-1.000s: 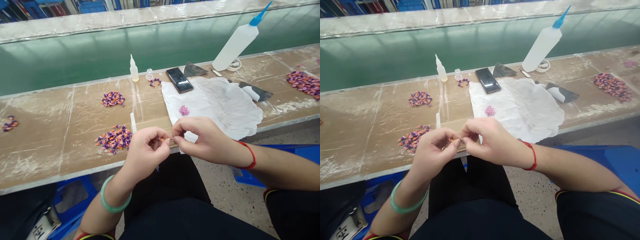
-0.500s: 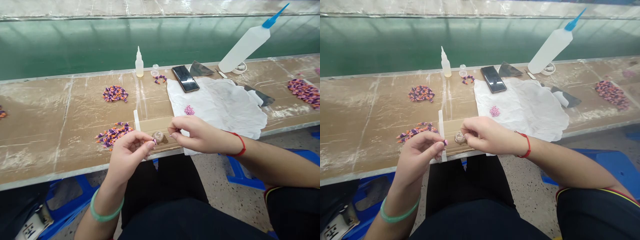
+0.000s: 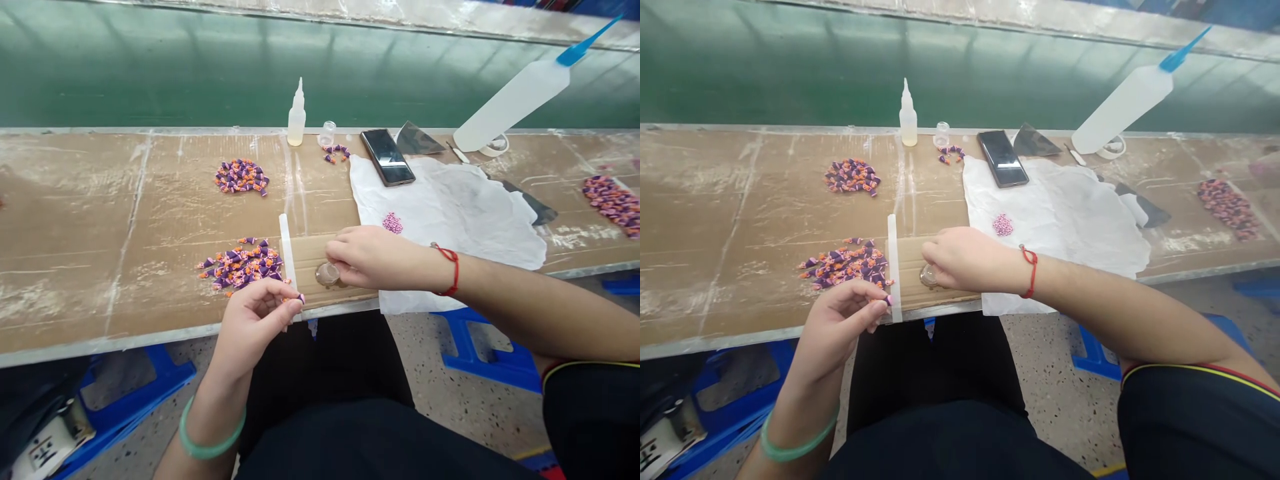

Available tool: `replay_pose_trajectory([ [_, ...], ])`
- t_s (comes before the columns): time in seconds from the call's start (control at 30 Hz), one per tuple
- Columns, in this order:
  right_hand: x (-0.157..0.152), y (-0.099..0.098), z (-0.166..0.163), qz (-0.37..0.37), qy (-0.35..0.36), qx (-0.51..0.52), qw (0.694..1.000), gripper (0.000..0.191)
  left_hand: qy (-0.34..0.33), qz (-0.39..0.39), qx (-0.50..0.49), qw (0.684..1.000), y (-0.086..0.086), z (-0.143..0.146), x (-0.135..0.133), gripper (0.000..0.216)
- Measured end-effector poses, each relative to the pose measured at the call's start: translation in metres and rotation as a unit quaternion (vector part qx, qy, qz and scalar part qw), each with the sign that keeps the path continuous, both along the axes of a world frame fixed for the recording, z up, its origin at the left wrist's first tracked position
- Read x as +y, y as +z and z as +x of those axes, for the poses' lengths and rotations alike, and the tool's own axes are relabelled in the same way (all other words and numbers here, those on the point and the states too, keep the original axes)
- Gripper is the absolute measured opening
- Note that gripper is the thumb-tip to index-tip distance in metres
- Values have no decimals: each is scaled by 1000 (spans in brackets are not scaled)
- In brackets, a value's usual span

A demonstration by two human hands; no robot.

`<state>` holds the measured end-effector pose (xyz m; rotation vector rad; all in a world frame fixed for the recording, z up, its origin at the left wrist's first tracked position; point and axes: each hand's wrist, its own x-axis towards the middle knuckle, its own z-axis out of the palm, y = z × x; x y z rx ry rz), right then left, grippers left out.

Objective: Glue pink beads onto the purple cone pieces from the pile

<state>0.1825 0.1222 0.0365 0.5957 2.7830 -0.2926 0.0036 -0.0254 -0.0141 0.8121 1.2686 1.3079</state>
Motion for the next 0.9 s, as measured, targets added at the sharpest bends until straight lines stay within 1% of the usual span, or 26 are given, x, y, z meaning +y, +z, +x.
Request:
replay_pose_trajectory([
  [0.13, -1, 4, -3, 9, 0, -25, 1000, 15, 8, 6, -9, 1000, 0, 0, 1, 13],
  [0.2, -2, 6, -2, 4, -5, -2, 1000, 15, 8, 10, -21, 1000, 2, 1, 2, 15],
  [0.27, -3, 9, 0, -23, -23, 53, 998, 16, 11, 15, -39, 999, 6, 4, 3, 17],
  [0.3, -4, 10, 2, -53, -37, 89, 994, 15, 14, 19, -51, 998, 8, 6, 3, 18],
  [0.37, -9, 14, 5, -154, -75, 161, 972, 13, 22, 32, -77, 996, 12, 11, 4, 20],
  [0.47, -19, 20, 8, -330, -136, 219, 908, 12, 27, 56, -105, 993, 16, 19, 4, 22],
  [0.53, -26, 24, 9, -397, -161, 227, 875, 13, 27, 63, -115, 991, 19, 23, 4, 22],
  [0.57, -29, 26, 9, -413, -166, 229, 866, 13, 25, 65, -120, 990, 19, 24, 4, 21],
  [0.63, -33, 28, 10, -421, -167, 236, 860, 14, 23, 68, -133, 989, 20, 27, 3, 18],
  [0.73, -37, 30, 11, -408, -154, 256, 863, 13, 24, 77, -144, 986, 21, 29, 2, 15],
  [0.9, -40, 31, 14, -387, -138, 281, 867, 11, 38, 93, -120, 988, 24, 31, 0, 17],
])
